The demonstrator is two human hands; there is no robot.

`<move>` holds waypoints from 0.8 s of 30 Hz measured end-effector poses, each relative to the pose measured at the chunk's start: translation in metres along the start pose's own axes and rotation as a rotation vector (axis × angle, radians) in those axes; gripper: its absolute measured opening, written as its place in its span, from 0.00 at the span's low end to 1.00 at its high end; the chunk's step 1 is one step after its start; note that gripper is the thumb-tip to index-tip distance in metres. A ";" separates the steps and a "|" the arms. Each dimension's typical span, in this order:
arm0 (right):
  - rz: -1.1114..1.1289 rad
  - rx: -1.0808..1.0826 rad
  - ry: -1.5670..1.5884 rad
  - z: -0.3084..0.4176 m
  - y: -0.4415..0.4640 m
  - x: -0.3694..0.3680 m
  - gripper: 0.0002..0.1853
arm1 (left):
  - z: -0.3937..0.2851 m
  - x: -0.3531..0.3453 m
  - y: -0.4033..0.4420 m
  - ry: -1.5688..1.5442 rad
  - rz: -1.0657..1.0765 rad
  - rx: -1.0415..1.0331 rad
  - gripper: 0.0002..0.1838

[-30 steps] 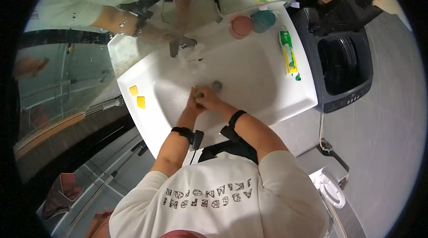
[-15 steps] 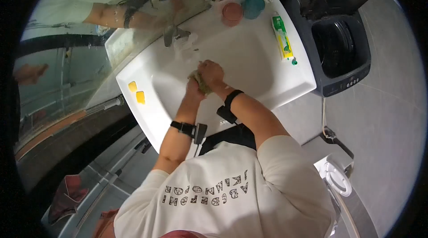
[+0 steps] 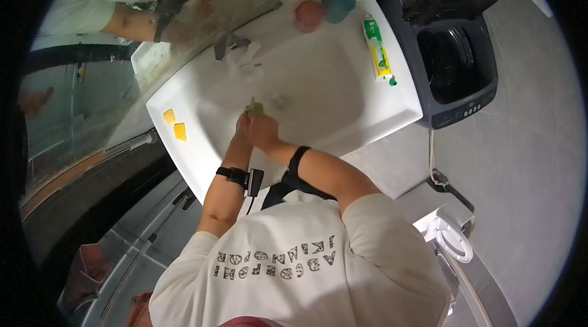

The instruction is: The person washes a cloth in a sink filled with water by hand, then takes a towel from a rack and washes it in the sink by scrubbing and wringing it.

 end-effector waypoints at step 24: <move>0.249 -0.017 -0.545 -0.156 0.095 -0.047 0.34 | -0.014 0.112 -0.013 0.419 -0.775 0.111 0.28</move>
Point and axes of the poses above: each hand's wrist, its own y-axis towards the middle knuckle, its own x-axis out of the back of the hand, z = x × y, the point moved 5 cm from there along y, towards the middle knuckle, and after that the axes turned 1 degree about -y, right-handed, at the moved point
